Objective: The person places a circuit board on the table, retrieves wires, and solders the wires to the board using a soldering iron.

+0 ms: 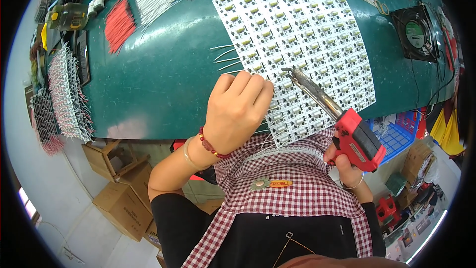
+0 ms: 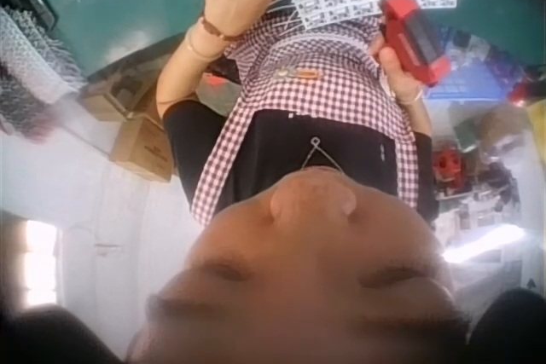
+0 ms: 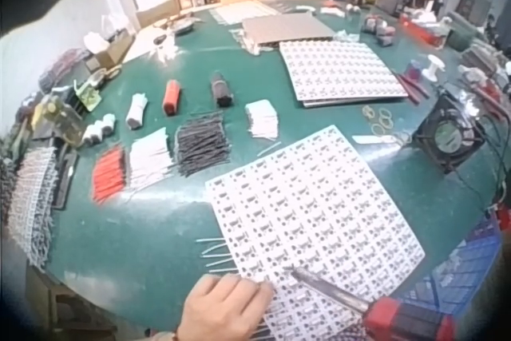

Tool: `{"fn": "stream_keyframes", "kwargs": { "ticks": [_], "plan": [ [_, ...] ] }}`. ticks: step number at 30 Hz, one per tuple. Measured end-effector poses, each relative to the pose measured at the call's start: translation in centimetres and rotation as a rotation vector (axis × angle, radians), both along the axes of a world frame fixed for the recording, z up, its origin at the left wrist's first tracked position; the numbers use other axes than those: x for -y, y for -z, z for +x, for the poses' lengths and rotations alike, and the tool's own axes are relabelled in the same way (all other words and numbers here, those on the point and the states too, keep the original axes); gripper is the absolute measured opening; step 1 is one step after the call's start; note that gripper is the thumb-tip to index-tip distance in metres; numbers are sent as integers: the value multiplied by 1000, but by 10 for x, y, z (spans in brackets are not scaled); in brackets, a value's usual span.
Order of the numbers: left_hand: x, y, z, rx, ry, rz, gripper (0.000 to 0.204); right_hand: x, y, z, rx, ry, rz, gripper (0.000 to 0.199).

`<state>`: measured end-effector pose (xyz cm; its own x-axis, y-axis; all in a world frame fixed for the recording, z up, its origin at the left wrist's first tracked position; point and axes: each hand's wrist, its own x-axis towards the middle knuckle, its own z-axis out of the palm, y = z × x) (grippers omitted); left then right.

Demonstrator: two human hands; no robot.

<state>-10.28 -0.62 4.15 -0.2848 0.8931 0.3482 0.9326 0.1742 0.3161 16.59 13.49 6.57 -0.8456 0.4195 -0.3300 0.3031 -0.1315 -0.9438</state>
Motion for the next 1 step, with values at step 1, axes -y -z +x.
{"fn": "stream_keyframes", "kwargs": {
  "ticks": [1],
  "plan": [
    [2,-1,0,15,5,-2,23,0,-2,-2,-4,29,-47,62]
  ]
}}
